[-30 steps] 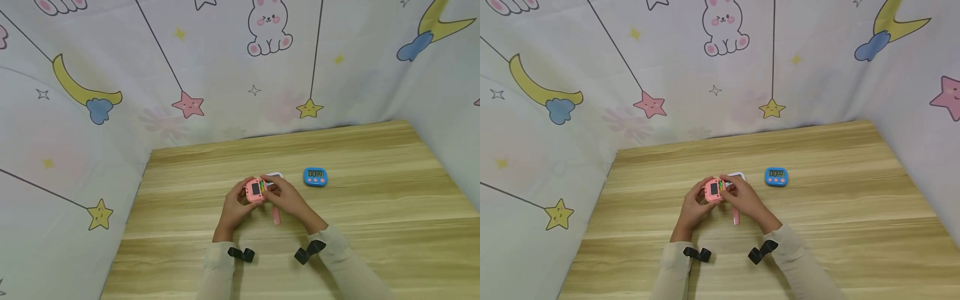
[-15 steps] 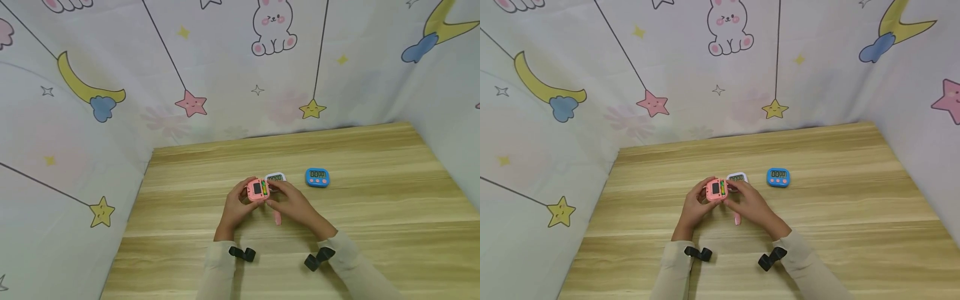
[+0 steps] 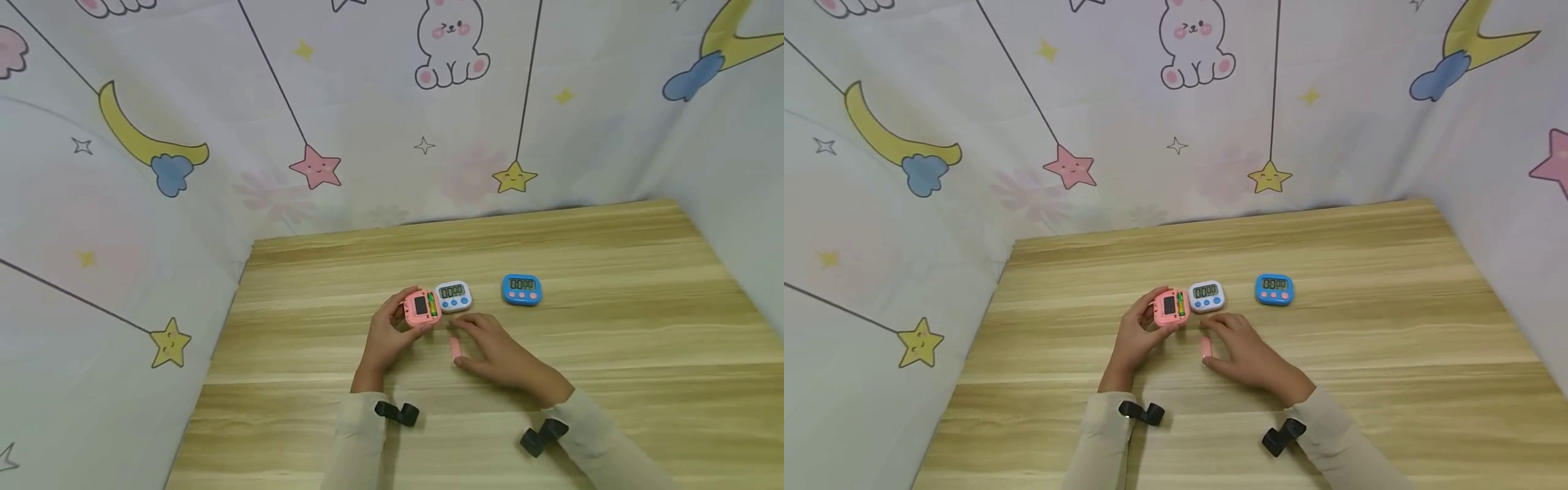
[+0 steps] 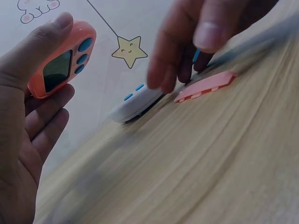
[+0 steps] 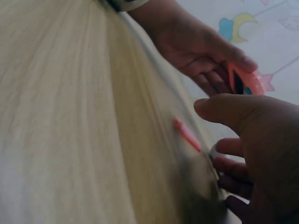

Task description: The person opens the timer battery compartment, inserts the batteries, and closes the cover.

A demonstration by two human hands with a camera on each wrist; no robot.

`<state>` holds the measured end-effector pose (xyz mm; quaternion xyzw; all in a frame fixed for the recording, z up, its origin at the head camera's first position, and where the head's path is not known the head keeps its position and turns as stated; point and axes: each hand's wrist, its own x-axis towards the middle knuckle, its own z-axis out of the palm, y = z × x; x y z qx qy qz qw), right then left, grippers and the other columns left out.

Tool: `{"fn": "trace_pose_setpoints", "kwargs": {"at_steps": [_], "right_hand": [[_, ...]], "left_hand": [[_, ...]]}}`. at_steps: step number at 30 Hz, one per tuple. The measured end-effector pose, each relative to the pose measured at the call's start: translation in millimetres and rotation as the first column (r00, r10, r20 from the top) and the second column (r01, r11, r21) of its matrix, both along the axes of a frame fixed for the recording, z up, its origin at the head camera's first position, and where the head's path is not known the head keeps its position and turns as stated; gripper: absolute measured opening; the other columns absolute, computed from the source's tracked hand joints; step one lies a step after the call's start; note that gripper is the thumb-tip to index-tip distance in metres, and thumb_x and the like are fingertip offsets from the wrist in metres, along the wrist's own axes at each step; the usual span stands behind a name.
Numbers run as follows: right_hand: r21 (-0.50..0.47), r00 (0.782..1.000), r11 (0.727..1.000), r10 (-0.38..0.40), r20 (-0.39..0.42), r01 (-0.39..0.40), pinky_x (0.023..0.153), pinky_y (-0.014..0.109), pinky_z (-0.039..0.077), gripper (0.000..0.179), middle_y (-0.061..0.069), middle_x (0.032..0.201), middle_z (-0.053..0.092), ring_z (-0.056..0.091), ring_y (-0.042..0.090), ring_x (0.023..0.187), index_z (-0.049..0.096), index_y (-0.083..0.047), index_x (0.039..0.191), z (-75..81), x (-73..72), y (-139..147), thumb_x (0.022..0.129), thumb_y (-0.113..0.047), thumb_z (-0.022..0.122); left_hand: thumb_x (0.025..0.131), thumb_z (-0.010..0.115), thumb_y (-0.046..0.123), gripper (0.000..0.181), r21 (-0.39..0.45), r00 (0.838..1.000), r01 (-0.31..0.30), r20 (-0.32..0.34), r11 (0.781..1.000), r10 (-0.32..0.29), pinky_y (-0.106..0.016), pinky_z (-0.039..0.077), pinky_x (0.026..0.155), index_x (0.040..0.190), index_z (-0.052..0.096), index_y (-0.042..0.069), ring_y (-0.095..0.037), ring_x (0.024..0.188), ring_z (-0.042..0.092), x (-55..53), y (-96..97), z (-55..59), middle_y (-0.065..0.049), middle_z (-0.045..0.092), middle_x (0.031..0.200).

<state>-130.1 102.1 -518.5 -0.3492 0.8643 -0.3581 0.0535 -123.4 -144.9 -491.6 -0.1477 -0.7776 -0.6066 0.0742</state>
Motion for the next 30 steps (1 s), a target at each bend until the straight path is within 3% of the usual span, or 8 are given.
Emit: {"fn": "trace_pose_setpoints", "kwargs": {"at_steps": [7,14,24,30], "right_hand": [[0.009,0.994,0.999,0.033,-0.104,-0.032,0.104,0.049,0.036,0.063,0.009,0.137,0.047,0.038,0.027,0.129,0.055,-0.004,0.135,-5.3,-0.4,4,0.084,-0.036,0.075],[-0.001,0.997,1.0,0.015,-0.078,-0.015,0.106,0.047,0.034,0.059,0.008,0.138,0.047,0.036,0.026,0.13,0.058,-0.007,0.132,-8.6,0.9,4,0.083,-0.032,0.077],[-0.037,0.993,0.999,-0.001,-0.118,-0.003,0.103,0.046,0.035,0.049,0.004,0.133,0.051,0.039,0.023,0.126,0.063,-0.011,0.125,-15.0,-1.9,4,0.082,-0.03,0.078],[-0.019,0.995,1.0,-0.009,-0.1,0.008,0.103,0.045,0.037,0.046,0.004,0.129,0.053,0.042,0.024,0.124,0.065,-0.011,0.118,-13.3,-0.5,3,0.079,-0.03,0.08]], "left_hand": [[0.078,0.083,0.014,0.068,0.013,1.0,-0.02,0.006,1.0,0.02,-0.037,0.048,0.096,0.138,0.052,0.001,-0.022,0.116,0.06,-3.2,0.2,-0.6,-0.008,0.058,0.131],[0.08,0.082,0.015,0.068,-0.004,1.0,-0.003,0.016,1.0,0.003,-0.034,0.048,0.096,0.139,0.051,0.001,-0.021,0.116,0.06,-2.5,0.3,1.2,-0.011,0.057,0.132],[0.08,0.082,0.015,0.069,-0.011,1.0,-0.009,0.026,1.0,0.009,-0.033,0.049,0.095,0.139,0.05,0.0,-0.021,0.116,0.06,-1.8,1.3,3.1,-0.011,0.057,0.131],[0.08,0.082,0.016,0.071,-0.015,0.998,0.001,0.055,1.0,0.0,-0.033,0.049,0.095,0.139,0.049,-0.002,-0.021,0.116,0.06,0.1,2.4,2.0,-0.012,0.056,0.133]]}}
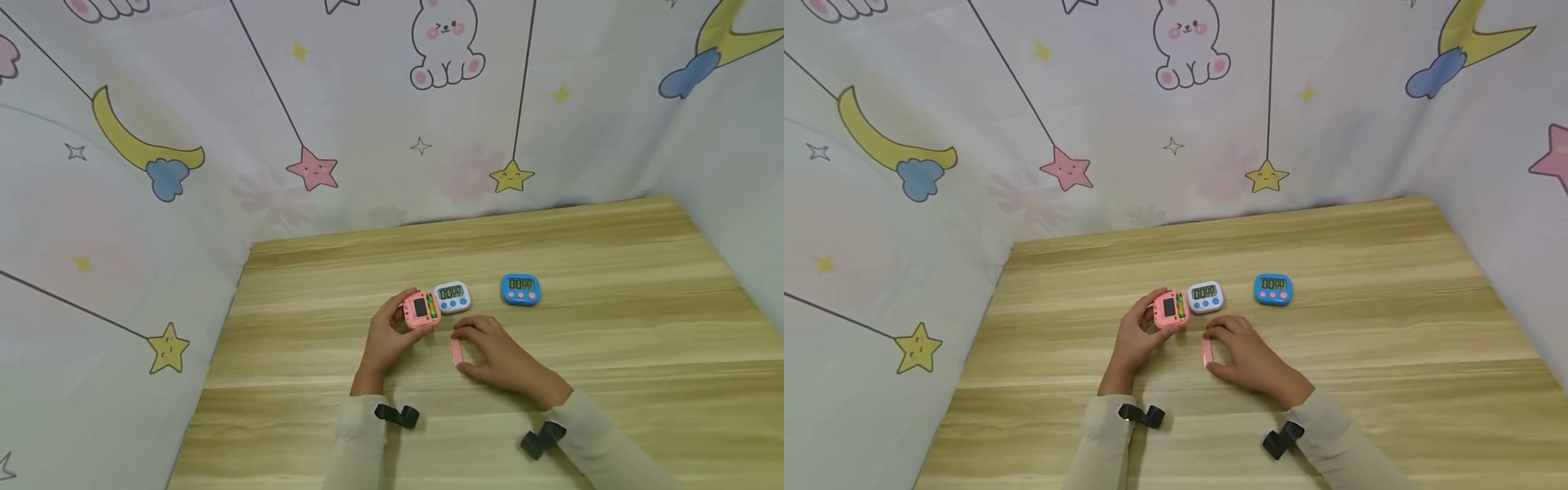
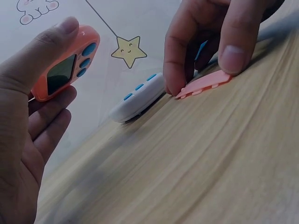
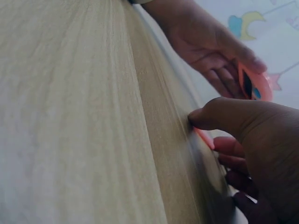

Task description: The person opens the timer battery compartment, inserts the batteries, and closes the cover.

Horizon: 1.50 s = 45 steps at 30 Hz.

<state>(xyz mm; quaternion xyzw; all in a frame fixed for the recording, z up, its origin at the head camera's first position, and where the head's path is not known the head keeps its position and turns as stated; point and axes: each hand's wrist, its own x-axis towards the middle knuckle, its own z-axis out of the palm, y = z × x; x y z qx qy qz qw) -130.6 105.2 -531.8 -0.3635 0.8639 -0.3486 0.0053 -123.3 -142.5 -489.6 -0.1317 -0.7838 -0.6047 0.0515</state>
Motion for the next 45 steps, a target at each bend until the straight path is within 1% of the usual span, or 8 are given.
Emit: {"fn": "trace_pose_setpoints", "kwargs": {"at_steps": [5,13,22,29,33,39,41,45], "right_hand": [[0.02,1.0,1.0,-0.012,0.027,0.011,0.104,0.044,0.037,0.046,0.003,0.128,0.053,0.042,0.024,0.124,0.063,-0.01,0.113,2.9,0.8,0,0.075,-0.03,0.082],[-0.016,0.999,1.0,-0.019,0.039,0.019,0.103,0.043,0.037,0.047,0.002,0.126,0.052,0.042,0.024,0.121,0.059,-0.01,0.107,1.0,-0.5,-1,0.071,-0.028,0.084],[-0.051,0.999,0.998,-0.042,0.034,0.044,0.097,0.038,0.039,0.046,-0.002,0.113,0.054,0.045,0.018,0.11,0.057,-0.011,0.109,1.3,-0.6,-2,0.073,-0.024,0.081],[-0.047,0.997,0.997,-0.063,0.054,0.066,0.092,0.036,0.042,0.045,-0.004,0.108,0.057,0.048,0.014,0.104,0.058,-0.01,0.118,3.9,-2.6,0,0.079,-0.018,0.079],[-0.058,0.996,0.995,-0.072,0.054,0.075,0.09,0.036,0.043,0.044,-0.005,0.106,0.058,0.049,0.013,0.102,0.058,-0.01,0.121,4.4,-4.5,0,0.082,-0.016,0.077],[-0.079,0.993,0.992,-0.092,0.073,0.098,0.09,0.037,0.044,0.043,-0.005,0.107,0.061,0.051,0.014,0.103,0.06,-0.009,0.123,3.9,-5.7,1,0.084,-0.018,0.077],[-0.082,0.992,0.991,-0.1,0.08,0.106,0.09,0.036,0.045,0.043,-0.005,0.107,0.061,0.051,0.013,0.103,0.06,-0.009,0.124,2.9,-5.7,2,0.085,-0.019,0.077],[-0.099,0.991,0.988,-0.114,0.074,0.121,0.089,0.037,0.046,0.043,-0.006,0.107,0.062,0.053,0.013,0.103,0.061,-0.01,0.125,1.4,-5.9,2,0.086,-0.018,0.076]], "left_hand": [[0.079,0.083,0.016,0.071,0.014,1.0,0.0,0.008,1.0,0.0,-0.032,0.048,0.096,0.14,0.049,-0.001,-0.021,0.117,0.059,0.7,0.9,-0.6,-0.012,0.055,0.134],[0.079,0.083,0.016,0.071,-0.006,1.0,-0.009,0.001,1.0,0.009,-0.031,0.048,0.096,0.14,0.05,0.0,-0.02,0.117,0.059,0.8,1.7,1.2,-0.012,0.056,0.133],[0.079,0.083,0.016,0.068,-0.028,0.999,-0.032,0.003,0.999,0.032,-0.034,0.049,0.095,0.139,0.052,0.007,-0.018,0.116,0.06,1.8,1.5,0.5,-0.008,0.058,0.131],[0.076,0.085,0.026,0.075,0.019,0.999,-0.04,-0.02,0.999,0.041,-0.029,0.048,0.095,0.14,0.052,0.009,-0.017,0.117,0.059,-11.6,-2.4,-34.9,0.0,0.057,0.131],[0.076,0.085,0.024,0.074,0.022,0.999,-0.035,-0.026,0.999,0.036,-0.03,0.048,0.095,0.14,0.051,0.007,-0.019,0.118,0.059,-13.5,-1.3,-34.0,-0.003,0.057,0.131],[0.077,0.085,0.016,0.073,0.006,0.999,-0.035,0.008,0.999,0.035,-0.031,0.047,0.096,0.141,0.05,0.007,-0.019,0.119,0.058,-13.2,-0.4,-30.5,-0.005,0.056,0.132],[0.077,0.084,0.013,0.073,-0.009,0.999,-0.038,0.014,0.999,0.038,-0.032,0.048,0.097,0.141,0.05,0.006,-0.02,0.119,0.058,-10.9,0.6,-26.0,-0.007,0.056,0.133],[0.078,0.083,0.014,0.072,-0.029,0.999,-0.038,-0.008,0.999,0.038,-0.035,0.049,0.095,0.14,0.05,0.001,-0.022,0.117,0.059,-3.9,3.1,-9.7,-0.011,0.057,0.132]]}}
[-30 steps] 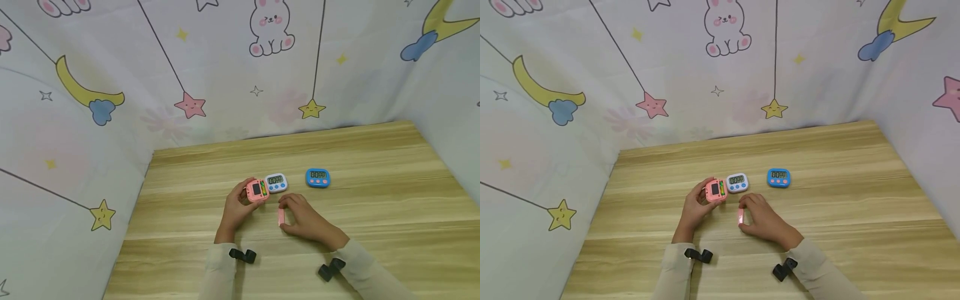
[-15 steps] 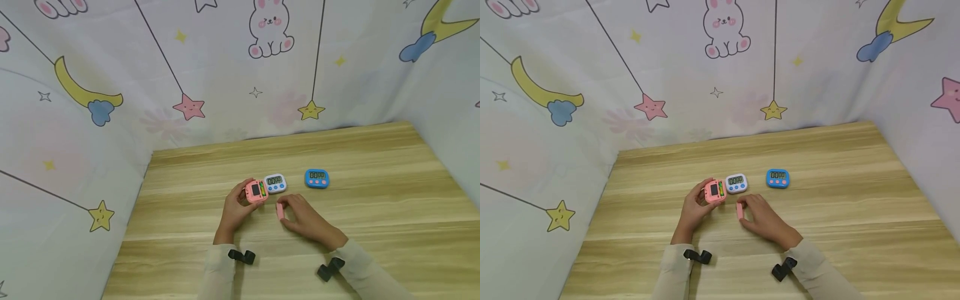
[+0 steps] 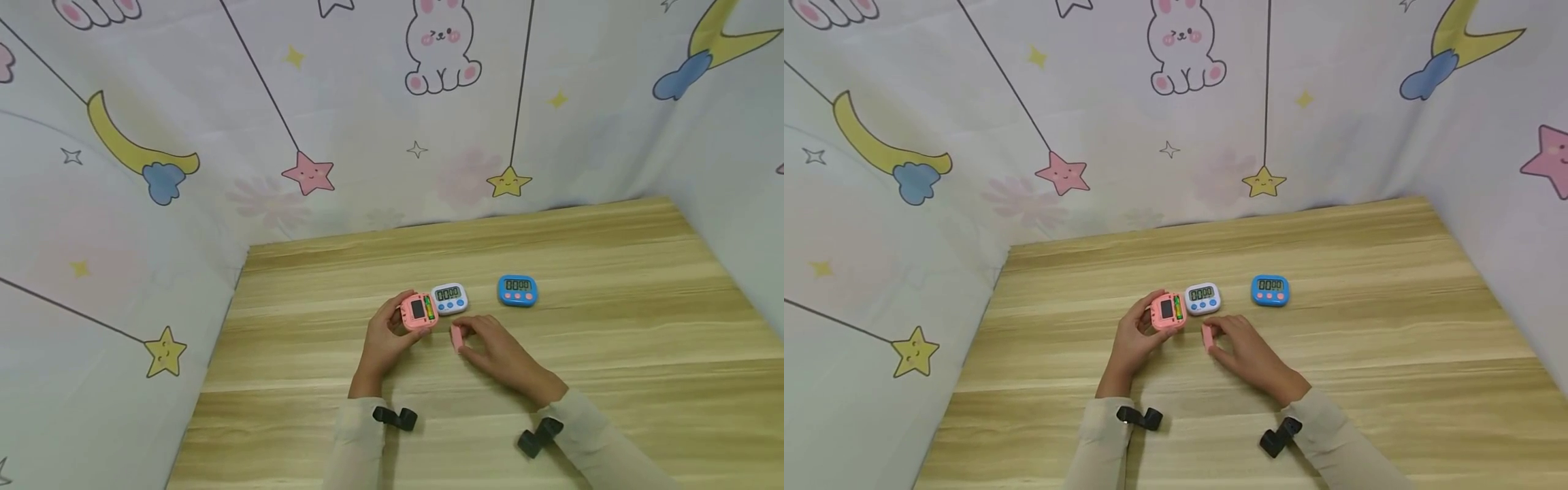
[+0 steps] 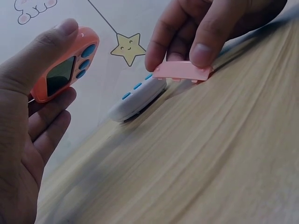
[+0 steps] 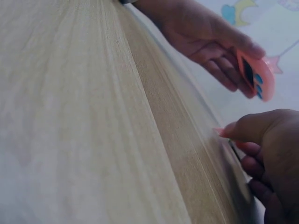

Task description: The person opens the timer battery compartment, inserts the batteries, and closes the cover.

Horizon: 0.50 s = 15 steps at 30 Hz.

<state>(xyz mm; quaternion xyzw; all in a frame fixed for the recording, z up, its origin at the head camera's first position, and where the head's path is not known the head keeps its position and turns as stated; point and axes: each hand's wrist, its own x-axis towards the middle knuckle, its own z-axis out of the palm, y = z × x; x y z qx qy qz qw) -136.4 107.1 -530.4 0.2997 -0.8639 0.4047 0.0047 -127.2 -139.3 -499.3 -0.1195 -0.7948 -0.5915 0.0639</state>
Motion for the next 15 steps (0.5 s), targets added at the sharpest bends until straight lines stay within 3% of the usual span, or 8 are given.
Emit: {"fn": "trace_pose_setpoints", "kwargs": {"at_steps": [5,9,15], "right_hand": [[-0.049,1.0,0.999,-0.018,-0.021,0.017,0.088,0.04,0.048,0.042,-0.003,0.108,0.064,0.056,0.014,0.102,0.062,-0.01,0.126,-0.4,-0.3,-0.5,0.087,-0.018,0.075],[-0.101,0.999,0.994,-0.032,-0.015,0.031,0.084,0.036,0.05,0.044,-0.002,0.107,0.064,0.06,0.012,0.096,0.061,-0.009,0.127,-1.7,-0.5,-0.5,0.087,-0.016,0.076],[-0.201,0.995,0.977,-0.055,0.077,0.07,0.08,0.026,0.054,0.043,-0.004,0.102,0.064,0.062,0.01,0.091,0.061,-0.01,0.128,-2.9,-2.1,-1.7,0.087,-0.009,0.074]], "left_hand": [[0.079,0.083,0.015,0.07,0.007,1.0,0.012,0.005,1.0,-0.012,-0.034,0.049,0.095,0.14,0.05,0.001,-0.019,0.116,0.059,4.2,0.9,12.7,-0.011,0.057,0.131],[0.078,0.083,0.013,0.07,0.012,1.0,0.014,0.003,1.0,-0.014,-0.035,0.048,0.096,0.139,0.05,-0.001,-0.022,0.117,0.059,4.1,1.2,12.8,-0.013,0.058,0.13],[0.078,0.083,0.013,0.07,0.013,1.0,0.019,0.003,1.0,-0.019,-0.036,0.048,0.097,0.139,0.051,0.0,-0.022,0.117,0.059,3.2,2.2,12.2,-0.013,0.057,0.131]]}}
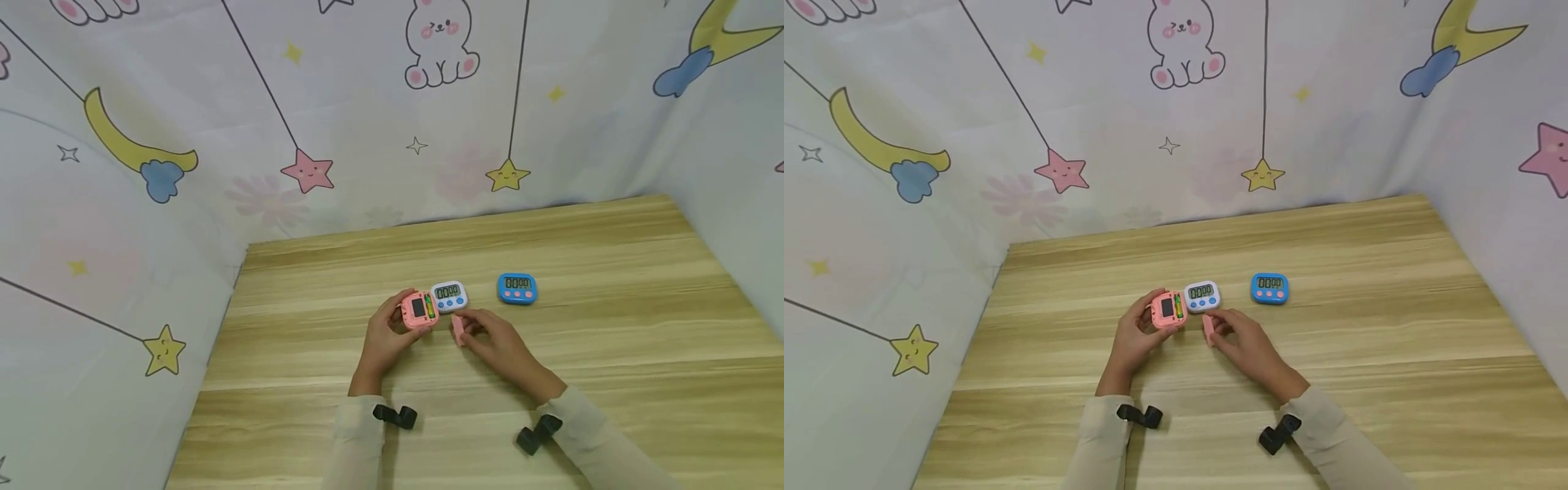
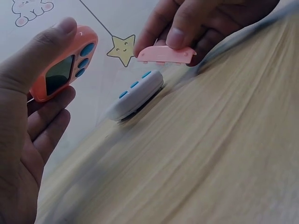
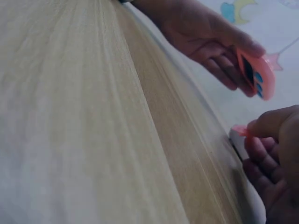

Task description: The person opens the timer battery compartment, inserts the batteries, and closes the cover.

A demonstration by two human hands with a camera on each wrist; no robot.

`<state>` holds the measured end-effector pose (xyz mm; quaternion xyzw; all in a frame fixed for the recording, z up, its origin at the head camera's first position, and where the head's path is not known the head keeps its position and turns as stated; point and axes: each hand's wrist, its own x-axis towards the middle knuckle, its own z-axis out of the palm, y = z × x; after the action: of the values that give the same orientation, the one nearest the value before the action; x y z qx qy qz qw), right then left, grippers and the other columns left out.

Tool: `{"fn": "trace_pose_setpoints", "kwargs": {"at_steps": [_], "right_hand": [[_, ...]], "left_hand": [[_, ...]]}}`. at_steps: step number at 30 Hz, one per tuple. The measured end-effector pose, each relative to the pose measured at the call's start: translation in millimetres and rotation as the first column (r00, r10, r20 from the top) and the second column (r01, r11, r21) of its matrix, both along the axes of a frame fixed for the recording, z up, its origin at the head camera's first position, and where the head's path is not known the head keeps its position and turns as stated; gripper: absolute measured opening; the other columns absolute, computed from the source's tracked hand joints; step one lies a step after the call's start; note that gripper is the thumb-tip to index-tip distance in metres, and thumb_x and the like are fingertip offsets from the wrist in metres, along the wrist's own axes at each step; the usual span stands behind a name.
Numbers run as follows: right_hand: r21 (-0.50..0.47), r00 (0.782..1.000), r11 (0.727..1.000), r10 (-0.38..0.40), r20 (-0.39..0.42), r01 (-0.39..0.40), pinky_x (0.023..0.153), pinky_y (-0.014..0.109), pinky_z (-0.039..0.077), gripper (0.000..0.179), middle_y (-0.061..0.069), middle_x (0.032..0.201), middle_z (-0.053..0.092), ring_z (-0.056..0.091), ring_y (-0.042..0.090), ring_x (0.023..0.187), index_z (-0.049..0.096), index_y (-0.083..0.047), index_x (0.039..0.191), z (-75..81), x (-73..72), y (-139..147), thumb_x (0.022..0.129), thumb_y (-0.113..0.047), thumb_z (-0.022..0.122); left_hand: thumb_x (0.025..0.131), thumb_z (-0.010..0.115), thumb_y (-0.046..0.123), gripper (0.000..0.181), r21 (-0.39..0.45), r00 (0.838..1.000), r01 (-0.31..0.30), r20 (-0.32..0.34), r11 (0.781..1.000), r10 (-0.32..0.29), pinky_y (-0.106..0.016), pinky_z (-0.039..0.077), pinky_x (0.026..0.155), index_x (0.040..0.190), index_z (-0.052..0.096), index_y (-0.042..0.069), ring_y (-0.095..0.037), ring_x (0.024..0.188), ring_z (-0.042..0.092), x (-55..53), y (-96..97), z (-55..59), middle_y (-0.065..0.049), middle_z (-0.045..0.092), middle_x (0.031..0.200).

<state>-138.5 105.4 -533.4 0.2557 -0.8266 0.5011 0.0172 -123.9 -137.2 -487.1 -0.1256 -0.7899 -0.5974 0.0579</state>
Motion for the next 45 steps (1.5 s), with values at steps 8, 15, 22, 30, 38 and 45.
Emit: {"fn": "trace_pose_setpoints", "kwargs": {"at_steps": [8,15,22,30,38,45], "right_hand": [[-0.092,0.995,0.995,-0.039,0.093,0.047,0.078,0.025,0.053,0.043,0.0,0.102,0.066,0.062,0.013,0.092,0.06,-0.01,0.13,8.0,-3.2,-5,0.089,-0.009,0.072],[-0.273,0.972,0.958,-0.02,0.236,0.086,0.081,0.02,0.051,0.042,0.012,0.11,0.064,0.06,0.02,0.099,0.058,-0.005,0.132,23.2,-8.8,-14,0.092,-0.009,0.068],[-0.378,0.95,0.92,0.021,0.312,0.104,0.087,0.021,0.05,0.039,0.015,0.117,0.062,0.059,0.014,0.104,0.059,-0.003,0.131,34.3,-14.2,-24,0.094,-0.012,0.066],[-0.416,0.923,0.899,0.04,0.384,0.134,0.083,0.023,0.052,0.04,0.016,0.118,0.06,0.063,0.016,0.102,0.059,-0.005,0.131,44.0,-20.6,-36,0.094,-0.017,0.067],[-0.348,0.946,0.925,-0.036,0.322,0.154,0.07,0.021,0.051,0.033,0.009,0.104,0.063,0.061,0.019,0.087,0.067,-0.011,0.121,41.2,-22.6,-42,0.091,-0.024,0.071],[-0.311,0.967,0.941,-0.056,0.249,0.134,0.063,0.023,0.049,0.029,0.006,0.095,0.063,0.058,0.019,0.078,0.068,-0.012,0.117,36.9,-23.7,-43,0.091,-0.023,0.071]], "left_hand": [[0.079,0.083,0.014,0.07,-0.015,1.0,-0.001,0.017,1.0,0.001,-0.033,0.049,0.095,0.139,0.051,0.0,-0.018,0.116,0.06,1.4,0.4,-0.4,-0.011,0.057,0.131],[0.079,0.082,0.013,0.069,-0.025,1.0,0.002,-0.019,1.0,-0.003,-0.033,0.05,0.093,0.14,0.05,0.001,-0.019,0.114,0.06,1.3,0.8,-3.6,-0.011,0.057,0.131],[0.076,0.085,0.014,0.074,-0.016,0.999,-0.002,-0.045,1.0,0.001,-0.031,0.049,0.094,0.141,0.05,0.007,-0.019,0.115,0.059,-10.1,-2.6,-34.1,-0.005,0.056,0.132],[0.077,0.084,0.023,0.072,0.02,0.995,0.014,-0.098,1.0,-0.012,-0.031,0.048,0.096,0.141,0.051,0.022,-0.016,0.117,0.058,-12.4,-2.8,-39.5,0.004,0.056,0.132],[0.077,0.083,0.009,0.07,0.035,0.996,0.031,-0.09,0.999,-0.028,-0.033,0.046,0.098,0.139,0.051,0.007,-0.021,0.12,0.057,-4.8,5.5,-12.4,-0.006,0.055,0.134],[0.077,0.083,0.007,0.069,0.015,0.991,0.039,-0.125,0.999,-0.037,-0.033,0.047,0.098,0.137,0.05,-0.001,-0.021,0.12,0.057,-2.0,8.2,-1.5,-0.013,0.055,0.132]]}}
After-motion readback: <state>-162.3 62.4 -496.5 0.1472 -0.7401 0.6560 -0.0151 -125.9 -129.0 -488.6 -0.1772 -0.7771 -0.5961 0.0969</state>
